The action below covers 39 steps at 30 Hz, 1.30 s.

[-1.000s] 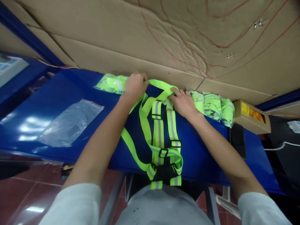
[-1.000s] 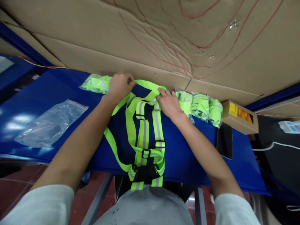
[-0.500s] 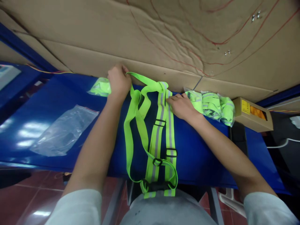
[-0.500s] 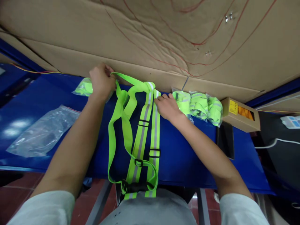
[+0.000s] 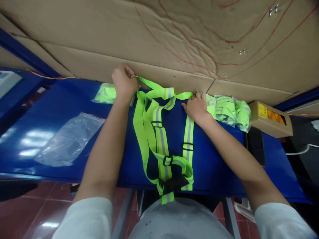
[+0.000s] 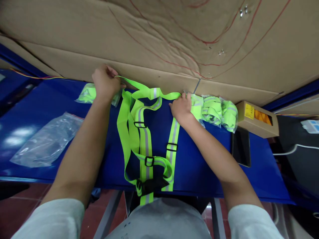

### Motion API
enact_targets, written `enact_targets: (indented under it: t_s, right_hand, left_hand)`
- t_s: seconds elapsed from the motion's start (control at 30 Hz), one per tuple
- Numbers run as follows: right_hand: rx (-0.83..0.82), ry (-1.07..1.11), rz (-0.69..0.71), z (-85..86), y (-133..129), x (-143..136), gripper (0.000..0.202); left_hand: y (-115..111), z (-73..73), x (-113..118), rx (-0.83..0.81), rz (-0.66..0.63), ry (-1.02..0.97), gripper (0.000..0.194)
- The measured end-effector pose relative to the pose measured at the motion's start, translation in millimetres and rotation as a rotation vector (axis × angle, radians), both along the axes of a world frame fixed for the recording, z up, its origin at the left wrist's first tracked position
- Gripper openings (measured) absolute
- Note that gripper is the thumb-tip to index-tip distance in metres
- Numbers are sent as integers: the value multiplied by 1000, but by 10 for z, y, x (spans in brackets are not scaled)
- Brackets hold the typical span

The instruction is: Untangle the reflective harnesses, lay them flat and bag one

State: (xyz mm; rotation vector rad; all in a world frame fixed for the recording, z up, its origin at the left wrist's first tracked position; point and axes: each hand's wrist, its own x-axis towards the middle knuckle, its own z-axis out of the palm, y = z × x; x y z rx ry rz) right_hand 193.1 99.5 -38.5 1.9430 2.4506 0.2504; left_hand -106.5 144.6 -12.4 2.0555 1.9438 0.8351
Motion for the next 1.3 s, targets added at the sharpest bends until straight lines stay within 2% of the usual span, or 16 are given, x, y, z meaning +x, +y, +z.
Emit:
enact_targets:
  t_s: [0.1,0.2,0.27,0.33,0.4,0.47,0.53,0.6,0.67,0.8,0.9,1.03,1.1,1.17,1.23,1.3]
  right_hand:
    - [-13,42,-20,33,29,-48,46]
    - [0,13,31,197,-100,-80,40]
    - [51,43,115,342,-257,-123,42]
    - [73,157,279,458,-414,-204,45]
    - [14,268,498,501,-525,-316,51]
    - [-89,306,667,462,-576,-427,59]
    - [-199,262,736,370,-587,-496,59]
    - [-279,213,736,272,-587,-497,58]
    - [-312,200,714,205,-598,-430,63]
    - [-340,190,668,190,-629,-220,73]
    - [-354,157,628,244,-640,-118,71]
    - [-246,173,582,318,-739,-62,69]
    - [-171,186,543,319,-855,-36,63]
    - [-109,196,473,276,-1002,-10,54]
    - [-70,225,414,199,-1158,2,50]
    - [-56,262,397,116,-1293,-7,58]
  left_hand:
    - [-8,34,105,-47,149,-38,35]
    - [-178,133,217,-76,102,-35,34]
    - [-358,196,254,-14,53,-16,33]
    - [-542,229,259,95,-17,18,28]
    - [-685,213,242,155,-138,57,24]
    - [-765,147,219,133,-294,97,27]
    - [-791,45,197,79,-411,134,34]
    - [-796,-67,187,16,-409,218,40]
    - [-806,-164,193,-43,-333,318,45]
    - [-862,-265,250,-76,-240,390,45]
    - [-917,-252,298,-67,-211,390,44]
    - [-983,-118,384,-4,-177,371,44]
    - [-977,-40,465,82,-229,342,42]
    - [-915,-4,564,175,-349,324,40]
    - [-800,-36,653,232,-462,339,39]
    - [-663,-131,706,235,-501,362,42]
